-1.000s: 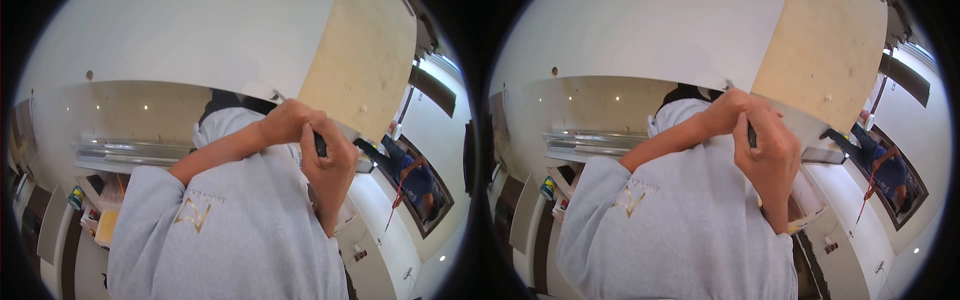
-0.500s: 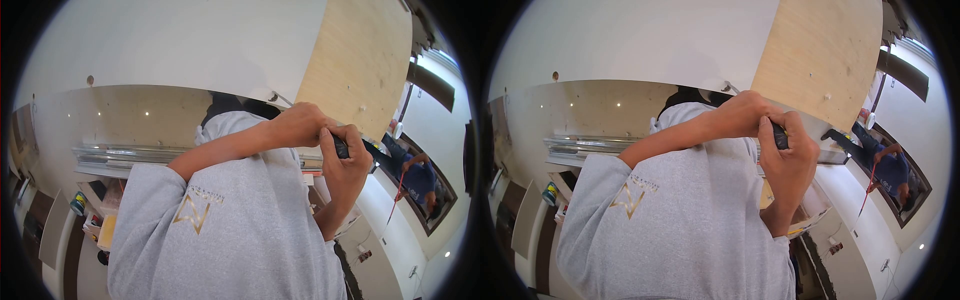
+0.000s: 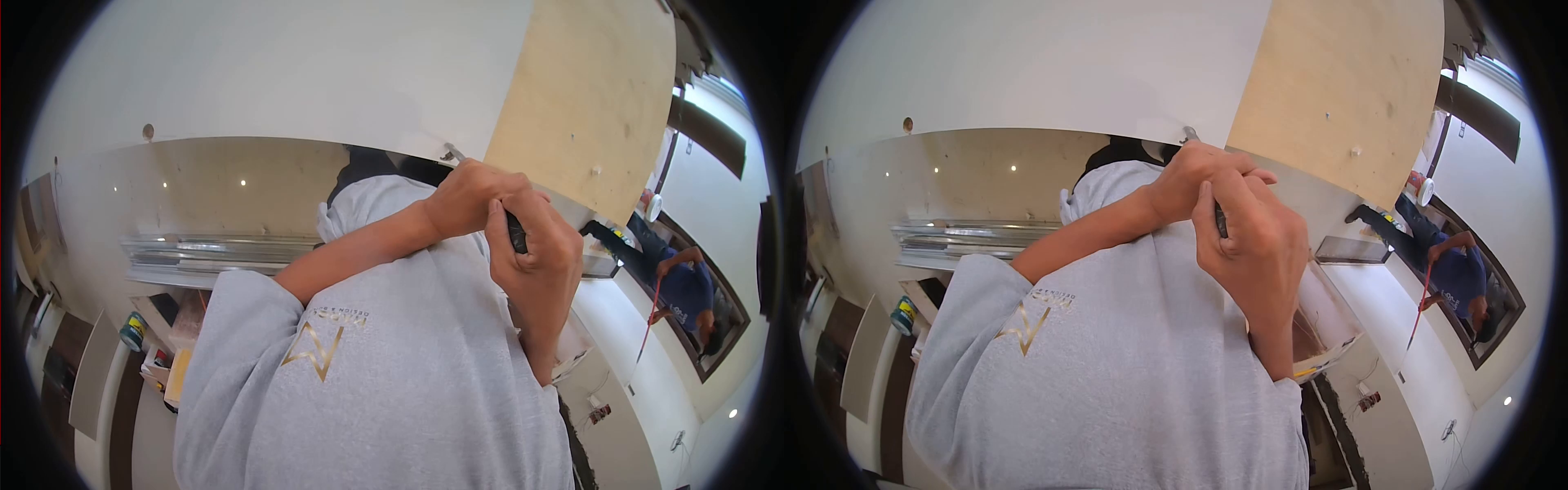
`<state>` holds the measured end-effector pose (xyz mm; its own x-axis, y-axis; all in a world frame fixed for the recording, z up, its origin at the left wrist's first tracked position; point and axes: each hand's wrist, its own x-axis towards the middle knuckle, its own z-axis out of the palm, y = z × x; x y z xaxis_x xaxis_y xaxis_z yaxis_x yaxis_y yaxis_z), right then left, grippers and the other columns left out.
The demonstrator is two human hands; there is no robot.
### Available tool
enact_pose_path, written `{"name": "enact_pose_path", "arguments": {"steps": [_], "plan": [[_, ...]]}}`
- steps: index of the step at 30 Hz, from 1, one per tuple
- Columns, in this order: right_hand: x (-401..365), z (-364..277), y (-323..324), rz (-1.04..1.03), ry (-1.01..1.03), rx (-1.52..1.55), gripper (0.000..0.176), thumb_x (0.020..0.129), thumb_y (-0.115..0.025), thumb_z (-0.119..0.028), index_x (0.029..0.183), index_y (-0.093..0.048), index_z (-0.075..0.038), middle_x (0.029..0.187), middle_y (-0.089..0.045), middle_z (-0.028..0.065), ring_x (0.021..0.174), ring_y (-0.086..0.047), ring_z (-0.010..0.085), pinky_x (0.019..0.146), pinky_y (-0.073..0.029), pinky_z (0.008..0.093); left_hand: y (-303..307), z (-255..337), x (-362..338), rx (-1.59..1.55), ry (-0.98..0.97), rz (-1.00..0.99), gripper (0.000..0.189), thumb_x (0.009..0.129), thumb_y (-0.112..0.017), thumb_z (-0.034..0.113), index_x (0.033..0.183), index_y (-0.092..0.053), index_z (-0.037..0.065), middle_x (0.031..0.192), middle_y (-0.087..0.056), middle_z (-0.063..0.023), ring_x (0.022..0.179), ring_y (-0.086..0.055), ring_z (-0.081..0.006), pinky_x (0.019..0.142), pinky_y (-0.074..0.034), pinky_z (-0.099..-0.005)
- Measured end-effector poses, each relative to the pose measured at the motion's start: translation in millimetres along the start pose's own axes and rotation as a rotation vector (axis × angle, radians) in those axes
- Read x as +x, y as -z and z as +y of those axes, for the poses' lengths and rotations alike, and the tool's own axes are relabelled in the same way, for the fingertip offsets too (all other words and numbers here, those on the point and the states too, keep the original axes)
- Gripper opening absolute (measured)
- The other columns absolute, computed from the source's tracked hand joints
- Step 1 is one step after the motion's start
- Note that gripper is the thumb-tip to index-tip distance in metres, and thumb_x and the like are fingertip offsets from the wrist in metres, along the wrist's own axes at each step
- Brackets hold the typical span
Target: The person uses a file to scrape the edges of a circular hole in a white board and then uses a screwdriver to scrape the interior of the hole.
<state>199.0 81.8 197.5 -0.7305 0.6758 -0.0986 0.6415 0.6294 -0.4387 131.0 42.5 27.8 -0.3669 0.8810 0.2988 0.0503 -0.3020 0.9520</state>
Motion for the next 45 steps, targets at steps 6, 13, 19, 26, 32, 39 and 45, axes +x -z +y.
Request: {"name": "enact_pose_path", "arguments": {"steps": [6, 13, 19, 26, 32, 39, 45], "plan": [[-4, 16, 12, 0.082, -0.178, 0.071, 0.011, 0.094, -0.081, -0.01, 0.094, -0.071, -0.003, 0.075, -0.07, 0.0125, 0.061, -0.067, 0.021, 0.059, -0.051, 0.033, -11, 11, 22, -0.003, 0.003, -0.1, 0.013, 0.08, -0.08, 0.013, 0.079, -0.068, 0.009, 0.072, -0.07, -0.0131, 0.069, -0.07, -0.0377, 0.062, -0.054, -0.0447], [-12, 14, 15, 0.106, -0.243, 0.118, 0.012, 0.095, -0.081, -0.01, 0.097, -0.073, -0.002, 0.071, -0.068, 0.0118, 0.06, -0.062, 0.0132, 0.059, -0.049, 0.0305, -15, 5, 20, 0.086, 0.016, -0.238, 0.023, 0.078, -0.082, 0.005, 0.099, -0.075, 0.013, 0.083, -0.073, -0.0094, 0.075, -0.07, -0.036, 0.068, -0.056, -0.043], [-5, 38, 19, 0.129, -0.353, 0.144, 0.01, 0.095, -0.081, -0.009, 0.098, -0.076, -0.001, 0.074, -0.071, 0.0072, 0.066, -0.061, 0.008, 0.061, -0.048, 0.0281, -20, 10, 25, 0.014, 0.058, -0.161, 0.023, 0.08, -0.078, 0.002, 0.101, -0.076, 0.01, 0.081, -0.072, -0.0133, 0.074, -0.069, -0.0378, 0.067, -0.054, -0.0446], [-6, 28, 24, 0.113, -0.448, 0.154, 0.01, 0.096, -0.08, -0.009, 0.099, -0.076, -0.001, 0.077, -0.072, 0.0068, 0.069, -0.062, 0.0074, 0.064, -0.049, 0.0272, -14, 15, 32, -0.014, 0.087, -0.267, 0.02, 0.08, -0.076, 0.003, 0.099, -0.076, 0.01, 0.08, -0.073, -0.0143, 0.077, -0.071, -0.0385, 0.069, -0.054, -0.0472], [-7, 7, 25, 0.031, -0.247, 0.092, 0.009, 0.094, -0.08, -0.009, 0.1, -0.077, -0.002, 0.076, -0.072, 0.013, 0.061, -0.066, 0.0169, 0.061, -0.051, 0.0316, -3, 21, 26, -0.119, 0.121, -0.24, 0.019, 0.078, -0.074, 0.002, 0.095, -0.075, 0.01, 0.08, -0.074, -0.014, 0.077, -0.071, -0.0399, 0.069, -0.054, -0.0486], [-2, 11, 26, 0.096, -0.303, 0.061, 0.01, 0.093, -0.082, -0.01, 0.095, -0.076, -0.002, 0.074, -0.072, 0.0115, 0.061, -0.064, 0.016, 0.061, -0.049, 0.0305, -4, 20, 37, -0.059, 0.137, -0.331, 0.018, 0.077, -0.077, 0.005, 0.094, -0.075, 0.013, 0.077, -0.074, -0.0126, 0.077, -0.072, -0.0401, 0.068, -0.056, -0.0481], [-1, 12, 27, 0.094, -0.223, 0.145, 0.011, 0.09, -0.084, -0.008, 0.095, -0.077, -0.001, 0.074, -0.073, 0.0127, 0.063, -0.068, 0.0141, 0.061, -0.05, 0.0287, 8, 31, 37, -0.002, 0.144, -0.279, 0.018, 0.079, -0.076, 0.005, 0.095, -0.076, 0.012, 0.079, -0.074, -0.0128, 0.076, -0.072, -0.0395, 0.068, -0.056, -0.0469]]}}
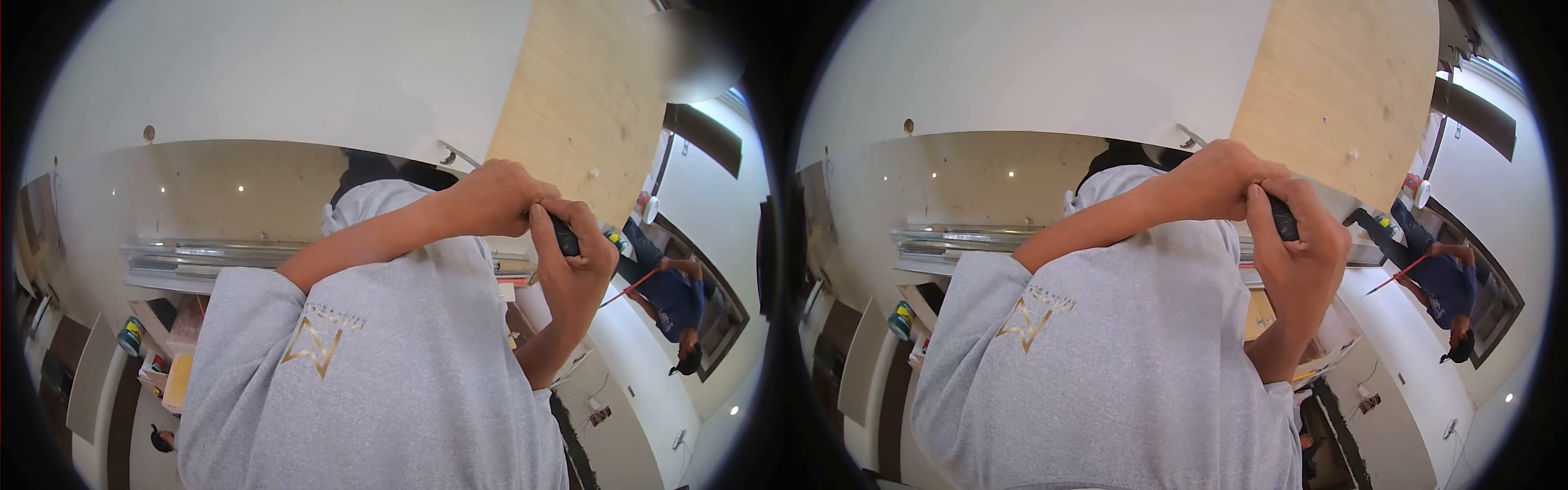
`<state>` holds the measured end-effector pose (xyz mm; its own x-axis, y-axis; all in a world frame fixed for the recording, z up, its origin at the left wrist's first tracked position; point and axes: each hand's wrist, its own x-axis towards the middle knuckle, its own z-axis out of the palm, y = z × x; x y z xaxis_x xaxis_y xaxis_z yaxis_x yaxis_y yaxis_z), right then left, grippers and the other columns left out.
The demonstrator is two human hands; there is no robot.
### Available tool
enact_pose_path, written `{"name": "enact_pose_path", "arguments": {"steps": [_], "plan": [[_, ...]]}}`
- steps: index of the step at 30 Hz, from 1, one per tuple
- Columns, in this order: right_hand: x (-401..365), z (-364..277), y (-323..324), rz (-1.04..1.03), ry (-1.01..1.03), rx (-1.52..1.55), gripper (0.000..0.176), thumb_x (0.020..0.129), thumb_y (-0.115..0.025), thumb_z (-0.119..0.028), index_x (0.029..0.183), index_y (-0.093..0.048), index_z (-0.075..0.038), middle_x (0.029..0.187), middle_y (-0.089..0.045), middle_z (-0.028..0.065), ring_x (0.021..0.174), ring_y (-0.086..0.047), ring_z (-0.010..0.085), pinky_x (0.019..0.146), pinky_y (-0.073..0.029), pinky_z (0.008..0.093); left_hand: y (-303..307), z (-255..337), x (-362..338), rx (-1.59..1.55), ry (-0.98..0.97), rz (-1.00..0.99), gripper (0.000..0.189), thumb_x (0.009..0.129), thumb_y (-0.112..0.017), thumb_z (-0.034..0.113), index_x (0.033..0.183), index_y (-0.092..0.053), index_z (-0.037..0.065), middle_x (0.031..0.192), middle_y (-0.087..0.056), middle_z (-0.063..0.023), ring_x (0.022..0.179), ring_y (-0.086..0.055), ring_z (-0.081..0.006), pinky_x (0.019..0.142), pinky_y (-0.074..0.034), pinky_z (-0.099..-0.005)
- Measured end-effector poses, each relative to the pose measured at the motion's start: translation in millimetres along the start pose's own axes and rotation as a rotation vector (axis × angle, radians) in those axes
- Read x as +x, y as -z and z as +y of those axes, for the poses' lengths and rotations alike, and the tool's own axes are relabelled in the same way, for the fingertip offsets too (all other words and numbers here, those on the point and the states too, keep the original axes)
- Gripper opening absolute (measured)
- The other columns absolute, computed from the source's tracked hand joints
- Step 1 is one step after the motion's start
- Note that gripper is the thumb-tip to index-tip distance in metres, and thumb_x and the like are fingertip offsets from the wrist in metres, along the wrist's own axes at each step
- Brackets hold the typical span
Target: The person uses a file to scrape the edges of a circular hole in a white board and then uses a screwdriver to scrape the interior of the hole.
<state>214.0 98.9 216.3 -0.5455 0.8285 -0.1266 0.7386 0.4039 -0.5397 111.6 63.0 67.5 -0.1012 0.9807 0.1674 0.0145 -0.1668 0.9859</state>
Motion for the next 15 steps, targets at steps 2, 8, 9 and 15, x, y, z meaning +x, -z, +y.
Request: {"name": "enact_pose_path", "arguments": {"steps": [2, 8, 9, 15], "plan": [[-1, -1, 0, 0.026, 0.054, -0.048, 0.011, 0.09, -0.084, -0.007, 0.095, -0.077, 0.0, 0.074, -0.072, 0.0122, 0.063, -0.066, 0.013, 0.061, -0.049, 0.0281, -3, -2, 1, -0.06, -0.056, 0.023, 0.019, 0.078, -0.077, 0.005, 0.096, -0.076, 0.012, 0.079, -0.074, -0.013, 0.076, -0.072, -0.0399, 0.069, -0.056, -0.0472], [-3, -3, 6, 0.011, 0.03, -0.063, 0.009, 0.091, -0.082, -0.005, 0.097, -0.077, -0.001, 0.073, -0.072, 0.0113, 0.062, -0.064, 0.0119, 0.06, -0.049, 0.0275, -11, -1, 1, -0.097, -0.094, 0.025, 0.025, 0.075, -0.077, 0.002, 0.098, -0.076, 0.012, 0.079, -0.074, -0.0137, 0.077, -0.071, -0.041, 0.069, -0.056, -0.0477], [-2, -3, 4, 0.003, 0.025, -0.055, 0.009, 0.091, -0.082, -0.005, 0.097, -0.077, -0.001, 0.074, -0.072, 0.0113, 0.062, -0.064, 0.0119, 0.06, -0.049, 0.0275, -9, -4, 2, -0.084, -0.079, 0.017, 0.025, 0.075, -0.077, 0.001, 0.098, -0.075, 0.012, 0.079, -0.074, -0.0139, 0.078, -0.071, -0.0412, 0.069, -0.056, -0.0478], [2, -2, -5, -0.012, 0.043, -0.041, 0.009, 0.093, -0.08, -0.006, 0.102, -0.078, -0.002, 0.074, -0.072, 0.0115, 0.061, -0.064, 0.0114, 0.06, -0.05, 0.0282, -8, -12, 0, -0.086, -0.085, 0.023, 0.024, 0.075, -0.076, -0.001, 0.097, -0.075, 0.011, 0.078, -0.073, -0.015, 0.077, -0.07, -0.0416, 0.069, -0.055, -0.0482]]}}
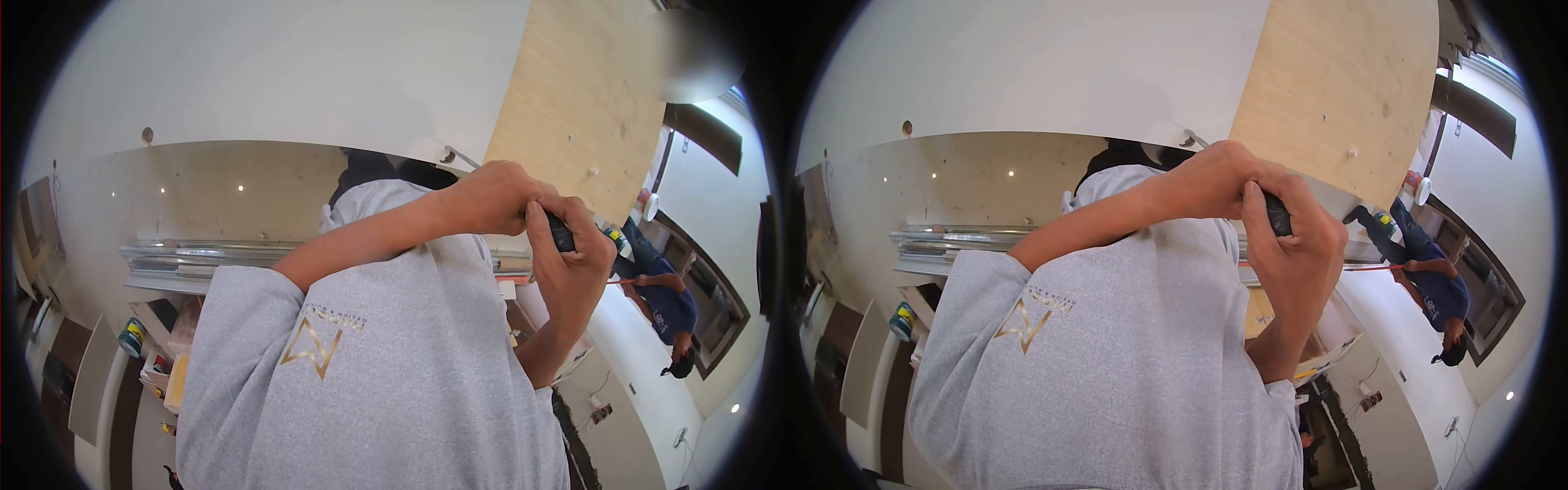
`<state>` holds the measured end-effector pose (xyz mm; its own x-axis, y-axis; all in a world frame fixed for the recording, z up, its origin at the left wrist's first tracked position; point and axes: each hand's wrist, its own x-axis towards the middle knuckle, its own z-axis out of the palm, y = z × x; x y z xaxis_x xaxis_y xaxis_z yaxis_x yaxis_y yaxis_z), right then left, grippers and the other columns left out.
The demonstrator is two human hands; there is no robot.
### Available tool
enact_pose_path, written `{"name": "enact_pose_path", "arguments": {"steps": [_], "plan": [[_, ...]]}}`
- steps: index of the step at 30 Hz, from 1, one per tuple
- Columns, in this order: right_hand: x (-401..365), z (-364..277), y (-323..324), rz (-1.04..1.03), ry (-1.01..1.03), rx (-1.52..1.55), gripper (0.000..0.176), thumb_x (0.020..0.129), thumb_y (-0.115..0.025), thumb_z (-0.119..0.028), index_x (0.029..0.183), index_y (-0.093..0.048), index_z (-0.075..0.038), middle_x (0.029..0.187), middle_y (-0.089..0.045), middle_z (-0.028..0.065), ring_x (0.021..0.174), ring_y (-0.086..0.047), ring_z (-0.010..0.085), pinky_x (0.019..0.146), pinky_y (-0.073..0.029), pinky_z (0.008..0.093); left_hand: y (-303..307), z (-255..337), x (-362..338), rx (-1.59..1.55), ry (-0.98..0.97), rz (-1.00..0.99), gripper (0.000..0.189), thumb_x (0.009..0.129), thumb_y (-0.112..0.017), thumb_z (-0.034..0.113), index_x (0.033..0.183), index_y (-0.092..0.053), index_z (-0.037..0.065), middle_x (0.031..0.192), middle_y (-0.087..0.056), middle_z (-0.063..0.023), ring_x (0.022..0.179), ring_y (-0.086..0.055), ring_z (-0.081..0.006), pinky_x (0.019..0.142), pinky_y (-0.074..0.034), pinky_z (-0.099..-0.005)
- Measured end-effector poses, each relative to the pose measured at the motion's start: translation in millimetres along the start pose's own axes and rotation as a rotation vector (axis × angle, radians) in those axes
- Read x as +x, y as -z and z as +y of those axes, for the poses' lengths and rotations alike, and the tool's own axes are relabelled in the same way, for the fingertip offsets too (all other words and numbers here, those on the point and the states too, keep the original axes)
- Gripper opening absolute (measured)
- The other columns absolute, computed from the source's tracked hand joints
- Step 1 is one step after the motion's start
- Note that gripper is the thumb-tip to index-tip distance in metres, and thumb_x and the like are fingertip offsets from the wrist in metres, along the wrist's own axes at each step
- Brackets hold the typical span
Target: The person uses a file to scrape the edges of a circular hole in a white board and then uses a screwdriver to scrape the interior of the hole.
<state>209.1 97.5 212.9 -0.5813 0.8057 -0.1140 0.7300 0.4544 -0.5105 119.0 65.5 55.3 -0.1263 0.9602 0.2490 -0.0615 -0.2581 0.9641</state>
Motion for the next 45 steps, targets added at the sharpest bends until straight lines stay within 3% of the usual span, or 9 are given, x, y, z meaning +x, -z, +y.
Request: {"name": "enact_pose_path", "arguments": {"steps": [9, 12, 15, 19, 22, 26, 35, 40, 45], "plan": [[1, -8, -5, 0.002, 0.035, -0.037, 0.01, 0.092, -0.081, -0.005, 0.101, -0.078, -0.003, 0.072, -0.07, 0.0121, 0.06, -0.064, 0.0149, 0.059, -0.05, 0.0297, 9, 5, -3, 0.0, 0.019, -0.011, 0.018, 0.079, -0.078, 0.004, 0.096, -0.073, 0.01, 0.076, -0.072, -0.015, 0.074, -0.071, -0.0397, 0.068, -0.055, -0.0455], [0, -6, -19, 0.035, 0.111, 0.017, 0.008, 0.091, -0.083, -0.006, 0.094, -0.075, -0.004, 0.073, -0.067, 0.0105, 0.058, -0.063, 0.0214, 0.057, -0.05, 0.033, 14, 4, -11, 0.045, 0.028, 0.011, 0.025, 0.08, -0.08, 0.008, 0.104, -0.072, 0.009, 0.077, -0.072, -0.0106, 0.07, -0.07, -0.0344, 0.065, -0.054, -0.0394], [-7, 0, -24, -0.053, 0.235, -0.091, 0.014, 0.088, -0.084, -0.006, 0.087, -0.07, -0.005, 0.075, -0.065, 0.0097, 0.058, -0.062, 0.0283, 0.056, -0.049, 0.0376, 11, -2, -25, 0.081, -0.024, 0.076, 0.022, 0.082, -0.078, 0.008, 0.103, -0.071, 0.008, 0.076, -0.072, -0.0105, 0.07, -0.071, -0.0325, 0.064, -0.053, -0.039], [-2, 8, -15, -0.027, 0.302, -0.145, 0.011, 0.091, -0.082, -0.008, 0.088, -0.071, -0.005, 0.077, -0.068, 0.011, 0.06, -0.065, 0.0293, 0.056, -0.05, 0.0378, -4, -9, -21, 0.067, -0.088, 0.194, 0.025, 0.079, -0.079, 0.007, 0.104, -0.072, 0.009, 0.076, -0.07, -0.0105, 0.067, -0.068, -0.0334, 0.063, -0.053, -0.0402], [-2, 16, -7, 0.03, 0.034, -0.039, 0.008, 0.094, -0.08, -0.009, 0.094, -0.074, -0.004, 0.076, -0.071, 0.0119, 0.059, -0.065, 0.0211, 0.059, -0.051, 0.033, -10, -9, -5, 0.081, -0.011, 0.086, 0.015, 0.082, -0.079, 0.009, 0.092, -0.069, 0.01, 0.074, -0.071, -0.0123, 0.07, -0.07, -0.0384, 0.064, -0.054, -0.0452], [-2, 19, 1, 0.021, -0.146, 0.034, 0.01, 0.095, -0.081, -0.008, 0.097, -0.075, 0.0, 0.074, -0.071, 0.0122, 0.064, -0.061, 0.0105, 0.063, -0.051, 0.0293, -5, -9, 7, 0.139, 0.035, -0.094, 0.016, 0.08, -0.078, 0.004, 0.092, -0.069, 0.009, 0.075, -0.071, -0.0138, 0.071, -0.069, -0.0398, 0.064, -0.054, -0.0462], [-8, 8, -10, 0.041, 0.122, -0.089, 0.015, 0.087, -0.087, -0.008, 0.096, -0.077, -0.003, 0.079, -0.074, 0.014, 0.065, -0.073, 0.025, 0.063, -0.055, 0.034, -7, 5, -11, 0.062, 0.047, 0.144, 0.019, 0.079, -0.082, 0.009, 0.095, -0.072, 0.006, 0.076, -0.072, -0.0164, 0.074, -0.073, -0.0391, 0.066, -0.056, -0.0458], [-2, 1, -10, 0.074, -0.003, -0.064, 0.013, 0.091, -0.085, -0.01, 0.095, -0.075, -0.003, 0.077, -0.073, 0.0137, 0.064, -0.071, 0.0213, 0.061, -0.054, 0.0323, -6, 1, -9, 0.029, 0.053, 0.154, 0.016, 0.08, -0.082, 0.008, 0.095, -0.074, 0.007, 0.077, -0.073, -0.0157, 0.073, -0.072, -0.0379, 0.065, -0.055, -0.0448], [1, 7, 0, 0.075, -0.122, -0.041, 0.013, 0.092, -0.084, -0.009, 0.092, -0.073, -0.001, 0.073, -0.072, 0.0093, 0.064, -0.066, 0.0111, 0.061, -0.051, 0.0294, -16, -14, 5, 0.107, -0.05, 0.032, 0.022, 0.083, -0.081, 0.008, 0.104, -0.077, 0.015, 0.084, -0.075, -0.0069, 0.071, -0.07, -0.0338, 0.067, -0.056, -0.0392]]}}
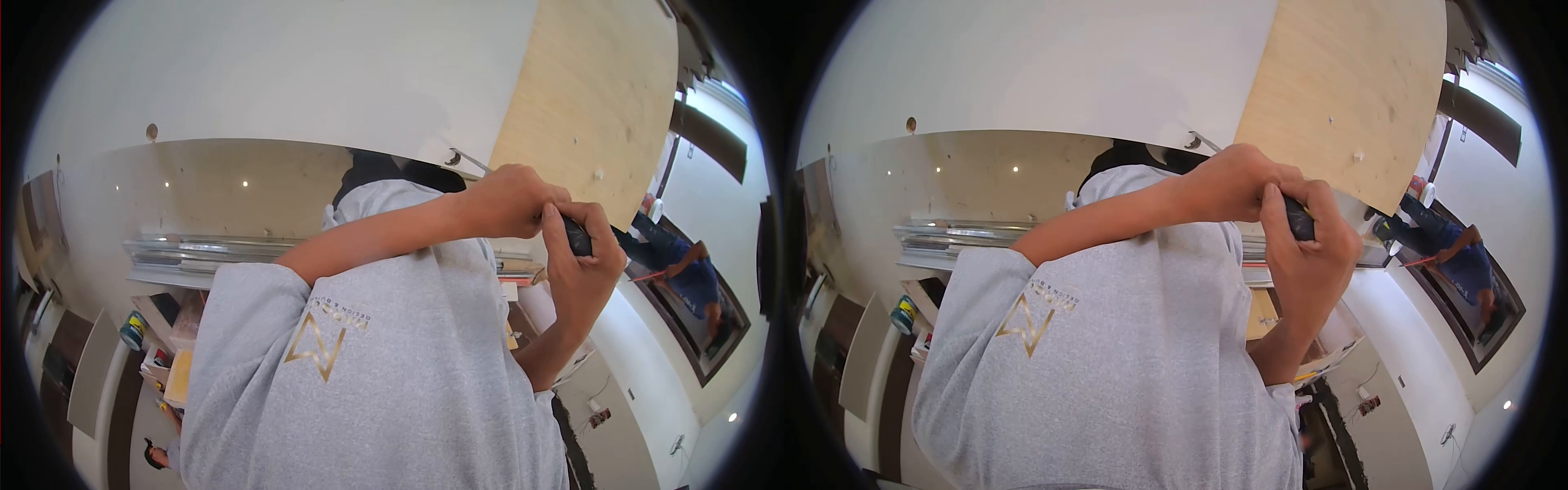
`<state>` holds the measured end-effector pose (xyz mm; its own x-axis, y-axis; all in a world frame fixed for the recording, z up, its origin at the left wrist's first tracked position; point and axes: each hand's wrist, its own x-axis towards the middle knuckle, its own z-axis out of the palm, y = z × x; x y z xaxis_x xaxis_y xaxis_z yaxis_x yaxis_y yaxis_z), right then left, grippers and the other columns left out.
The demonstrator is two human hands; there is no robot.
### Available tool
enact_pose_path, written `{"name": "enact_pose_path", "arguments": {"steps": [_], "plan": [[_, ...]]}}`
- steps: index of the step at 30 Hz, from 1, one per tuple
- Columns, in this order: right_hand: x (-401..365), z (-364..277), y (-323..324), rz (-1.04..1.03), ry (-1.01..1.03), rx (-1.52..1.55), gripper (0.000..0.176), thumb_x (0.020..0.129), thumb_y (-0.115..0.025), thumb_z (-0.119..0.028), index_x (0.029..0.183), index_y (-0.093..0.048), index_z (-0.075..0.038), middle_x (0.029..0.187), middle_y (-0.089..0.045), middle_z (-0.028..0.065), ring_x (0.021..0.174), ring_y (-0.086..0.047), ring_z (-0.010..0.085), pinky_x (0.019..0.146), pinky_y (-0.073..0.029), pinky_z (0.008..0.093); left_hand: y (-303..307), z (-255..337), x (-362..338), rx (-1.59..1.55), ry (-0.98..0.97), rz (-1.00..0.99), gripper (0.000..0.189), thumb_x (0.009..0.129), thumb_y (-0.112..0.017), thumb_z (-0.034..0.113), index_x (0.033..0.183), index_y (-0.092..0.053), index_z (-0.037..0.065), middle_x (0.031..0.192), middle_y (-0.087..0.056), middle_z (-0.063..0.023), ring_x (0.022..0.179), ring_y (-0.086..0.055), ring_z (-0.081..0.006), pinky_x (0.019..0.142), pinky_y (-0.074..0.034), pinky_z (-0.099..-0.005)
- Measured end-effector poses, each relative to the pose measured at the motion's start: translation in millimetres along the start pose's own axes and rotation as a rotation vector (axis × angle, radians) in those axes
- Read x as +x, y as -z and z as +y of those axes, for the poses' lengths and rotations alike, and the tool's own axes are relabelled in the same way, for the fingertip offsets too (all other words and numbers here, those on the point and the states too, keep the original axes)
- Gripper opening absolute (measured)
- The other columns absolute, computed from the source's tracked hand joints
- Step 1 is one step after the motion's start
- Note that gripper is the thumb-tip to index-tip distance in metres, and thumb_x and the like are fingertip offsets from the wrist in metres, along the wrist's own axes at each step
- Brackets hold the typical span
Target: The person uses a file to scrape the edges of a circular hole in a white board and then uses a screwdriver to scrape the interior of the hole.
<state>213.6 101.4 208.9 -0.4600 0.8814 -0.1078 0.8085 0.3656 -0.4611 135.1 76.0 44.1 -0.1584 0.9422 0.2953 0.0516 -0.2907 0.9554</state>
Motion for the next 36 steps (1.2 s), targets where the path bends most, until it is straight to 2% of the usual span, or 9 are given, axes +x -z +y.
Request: {"name": "enact_pose_path", "arguments": {"steps": [4, 7, 16, 19, 22, 25, 29, 32, 36], "plan": [[0, -2, 1, -0.024, 0.054, 0.05, 0.009, 0.092, -0.082, -0.005, 0.094, -0.075, -0.001, 0.077, -0.074, 0.0094, 0.066, -0.064, 0.0098, 0.063, -0.051, 0.0277, 1, 6, -3, 0.015, 0.059, 0.023, 0.022, 0.082, -0.082, 0.009, 0.103, -0.076, 0.015, 0.083, -0.074, -0.0062, 0.071, -0.069, -0.0338, 0.066, -0.055, -0.0396], [-1, -3, -1, -0.042, 0.06, 0.072, 0.009, 0.092, -0.083, -0.004, 0.096, -0.075, 0.0, 0.079, -0.074, 0.0097, 0.068, -0.064, 0.0097, 0.063, -0.051, 0.0287, 9, 9, -3, -0.023, 0.048, 0.024, 0.01, 0.081, -0.078, 0.006, 0.087, -0.07, 0.009, 0.072, -0.071, -0.0137, 0.071, -0.071, -0.0389, 0.065, -0.055, -0.0463], [-8, -14, -17, -0.045, 0.22, 0.064, 0.01, 0.09, -0.084, -0.004, 0.096, -0.076, -0.002, 0.08, -0.07, 0.0139, 0.065, -0.068, 0.0264, 0.063, -0.054, 0.0333, 19, 16, -18, -0.01, 0.066, 0.131, 0.014, 0.084, -0.08, 0.015, 0.093, -0.069, 0.009, 0.072, -0.071, -0.0129, 0.068, -0.072, -0.0363, 0.062, -0.055, -0.0429], [-13, -8, -25, -0.143, 0.317, -0.019, 0.011, 0.09, -0.084, -0.005, 0.097, -0.075, -0.003, 0.081, -0.071, 0.0136, 0.066, -0.068, 0.0264, 0.063, -0.055, 0.0339, 21, 12, -31, -0.084, 0.043, 0.208, 0.018, 0.084, -0.081, 0.016, 0.097, -0.07, 0.01, 0.072, -0.071, -0.0119, 0.067, -0.072, -0.0355, 0.062, -0.055, -0.0429], [-5, -4, -18, -0.126, 0.357, -0.027, 0.011, 0.091, -0.083, -0.006, 0.097, -0.074, -0.003, 0.081, -0.071, 0.0133, 0.064, -0.067, 0.0253, 0.062, -0.054, 0.0336, 10, 9, -26, -0.043, 0.041, 0.274, 0.017, 0.085, -0.082, 0.018, 0.097, -0.071, 0.011, 0.072, -0.071, -0.0111, 0.068, -0.072, -0.0352, 0.062, -0.055, -0.0421], [0, 4, -11, -0.063, 0.203, 0.04, 0.009, 0.093, -0.082, -0.007, 0.097, -0.075, -0.003, 0.077, -0.071, 0.0116, 0.061, -0.065, 0.0185, 0.06, -0.051, 0.0315, 11, 11, -13, 0.044, 0.077, 0.124, 0.01, 0.086, -0.079, 0.012, 0.092, -0.072, 0.01, 0.071, -0.071, -0.0121, 0.069, -0.071, -0.0359, 0.062, -0.055, -0.043], [5, 12, 0, -0.058, -0.012, 0.068, 0.01, 0.095, -0.081, -0.009, 0.096, -0.075, -0.001, 0.069, -0.069, 0.0077, 0.065, -0.06, 0.0076, 0.061, -0.048, 0.0283, 9, 1, 2, 0.038, 0.069, -0.076, 0.014, 0.082, -0.076, 0.002, 0.093, -0.07, 0.009, 0.075, -0.07, -0.0123, 0.067, -0.066, -0.0389, 0.06, -0.051, -0.0444], [3, 7, 2, -0.066, 0.001, 0.044, 0.01, 0.094, -0.082, -0.008, 0.095, -0.075, -0.001, 0.071, -0.07, 0.0085, 0.065, -0.061, 0.0089, 0.062, -0.049, 0.0282, 2, -3, 1, 0.054, 0.014, -0.014, 0.013, 0.084, -0.077, 0.005, 0.094, -0.071, 0.01, 0.075, -0.071, -0.0114, 0.068, -0.068, -0.038, 0.062, -0.053, -0.0439], [-2, 5, 4, -0.062, 0.114, 0.035, 0.011, 0.092, -0.083, -0.006, 0.096, -0.076, 0.0, 0.076, -0.072, 0.0099, 0.067, -0.063, 0.0107, 0.065, -0.051, 0.028, 3, 16, -5, 0.041, 0.101, 0.048, 0.013, 0.085, -0.079, 0.009, 0.096, -0.071, 0.01, 0.079, -0.073, -0.0107, 0.071, -0.07, -0.0362, 0.064, -0.054, -0.0429]]}}
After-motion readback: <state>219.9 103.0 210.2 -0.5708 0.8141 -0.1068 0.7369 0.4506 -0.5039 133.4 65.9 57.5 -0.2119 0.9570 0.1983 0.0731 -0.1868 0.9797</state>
